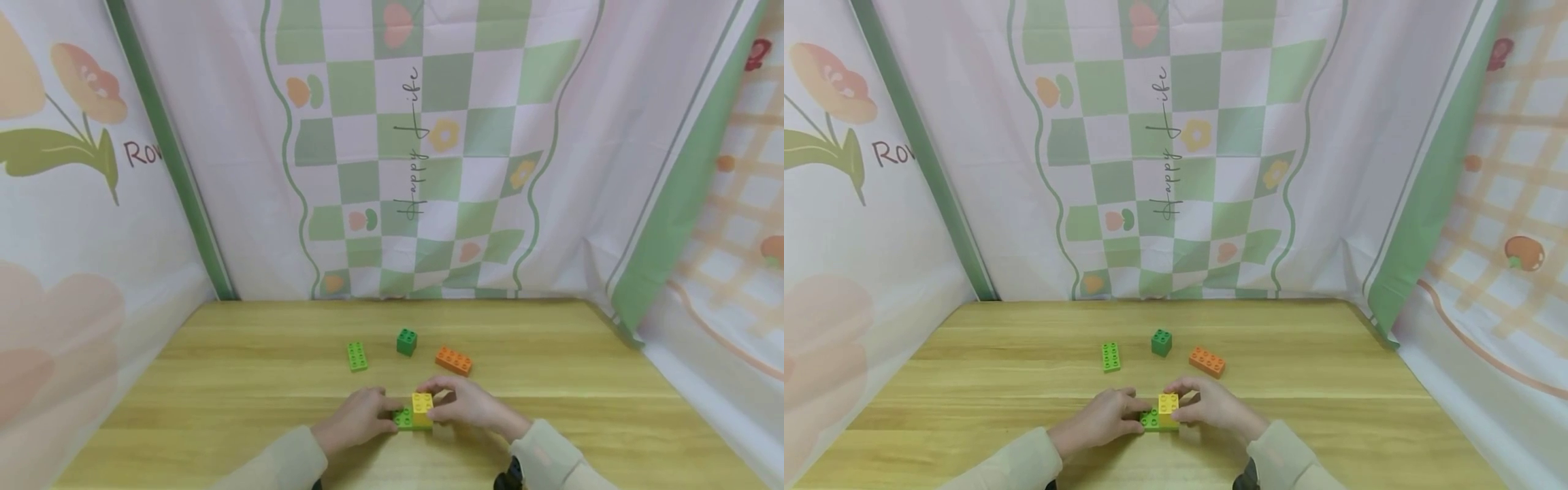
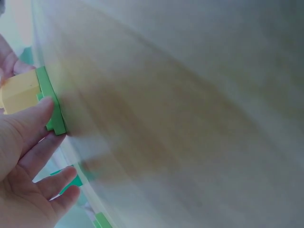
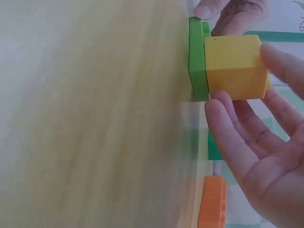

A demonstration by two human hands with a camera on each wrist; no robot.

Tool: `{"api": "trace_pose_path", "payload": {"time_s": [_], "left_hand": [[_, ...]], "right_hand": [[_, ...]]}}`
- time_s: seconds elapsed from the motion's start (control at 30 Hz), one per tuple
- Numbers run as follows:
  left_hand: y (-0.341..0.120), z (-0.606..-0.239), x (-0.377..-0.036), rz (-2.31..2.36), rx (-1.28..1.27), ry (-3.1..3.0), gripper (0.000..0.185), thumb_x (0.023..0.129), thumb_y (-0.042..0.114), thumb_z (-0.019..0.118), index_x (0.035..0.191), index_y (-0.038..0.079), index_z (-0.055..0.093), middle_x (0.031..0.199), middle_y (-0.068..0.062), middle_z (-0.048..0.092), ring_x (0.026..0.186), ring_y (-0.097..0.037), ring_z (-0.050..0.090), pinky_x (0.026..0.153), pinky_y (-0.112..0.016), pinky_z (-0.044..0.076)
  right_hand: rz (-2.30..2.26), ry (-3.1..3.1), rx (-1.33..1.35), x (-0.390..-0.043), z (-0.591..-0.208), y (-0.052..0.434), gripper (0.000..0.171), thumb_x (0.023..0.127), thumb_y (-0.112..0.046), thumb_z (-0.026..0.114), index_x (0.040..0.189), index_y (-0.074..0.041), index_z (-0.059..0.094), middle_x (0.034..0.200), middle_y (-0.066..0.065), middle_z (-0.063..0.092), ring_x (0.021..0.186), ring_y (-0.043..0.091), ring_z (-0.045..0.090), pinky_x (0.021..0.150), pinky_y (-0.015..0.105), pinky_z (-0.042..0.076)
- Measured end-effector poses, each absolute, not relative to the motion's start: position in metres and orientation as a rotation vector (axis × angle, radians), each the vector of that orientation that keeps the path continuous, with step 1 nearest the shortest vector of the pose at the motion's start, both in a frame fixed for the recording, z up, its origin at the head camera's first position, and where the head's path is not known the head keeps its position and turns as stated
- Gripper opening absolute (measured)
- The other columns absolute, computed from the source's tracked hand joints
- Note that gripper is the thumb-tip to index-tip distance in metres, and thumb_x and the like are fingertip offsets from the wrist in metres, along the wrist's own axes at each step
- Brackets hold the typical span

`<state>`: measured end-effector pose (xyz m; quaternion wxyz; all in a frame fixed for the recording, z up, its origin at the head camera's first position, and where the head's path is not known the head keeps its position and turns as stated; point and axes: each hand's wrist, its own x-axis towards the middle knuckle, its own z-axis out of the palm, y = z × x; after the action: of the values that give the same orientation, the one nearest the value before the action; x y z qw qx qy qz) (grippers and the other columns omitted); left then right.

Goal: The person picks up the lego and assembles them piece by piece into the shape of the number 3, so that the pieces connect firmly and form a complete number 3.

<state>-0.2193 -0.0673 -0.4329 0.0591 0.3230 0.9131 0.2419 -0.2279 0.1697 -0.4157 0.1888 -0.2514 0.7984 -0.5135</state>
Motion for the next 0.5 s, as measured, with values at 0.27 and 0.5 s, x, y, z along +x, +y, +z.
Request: {"api": "trace_pose_path", "payload": {"time_s": [0.27,0.5], "left_hand": [[-0.067,-0.434,-0.219,0.722,0.988,2.788,0.037,0.079,0.024,0.071,0.115,0.017,0.065,0.075,0.010,0.051,0.058,-0.002,0.038,0.050,-0.018,0.036],[-0.067,-0.434,-0.218,0.710,0.995,2.791,0.037,0.080,0.024,0.071,0.116,0.017,0.065,0.071,0.012,0.045,0.058,-0.002,0.036,0.049,-0.017,0.035]], "right_hand": [[-1.409,2.274,-0.756,-0.234,-0.409,0.178,0.044,0.086,-0.018,0.065,0.123,0.002,0.053,0.109,0.014,0.057,0.088,0.025,0.059,0.073,0.035,0.051],[-1.385,2.345,-0.777,-0.239,-0.403,0.184,0.046,0.087,-0.021,0.065,0.125,0.001,0.052,0.112,0.018,0.056,0.091,0.025,0.057,0.078,0.039,0.048]]}}
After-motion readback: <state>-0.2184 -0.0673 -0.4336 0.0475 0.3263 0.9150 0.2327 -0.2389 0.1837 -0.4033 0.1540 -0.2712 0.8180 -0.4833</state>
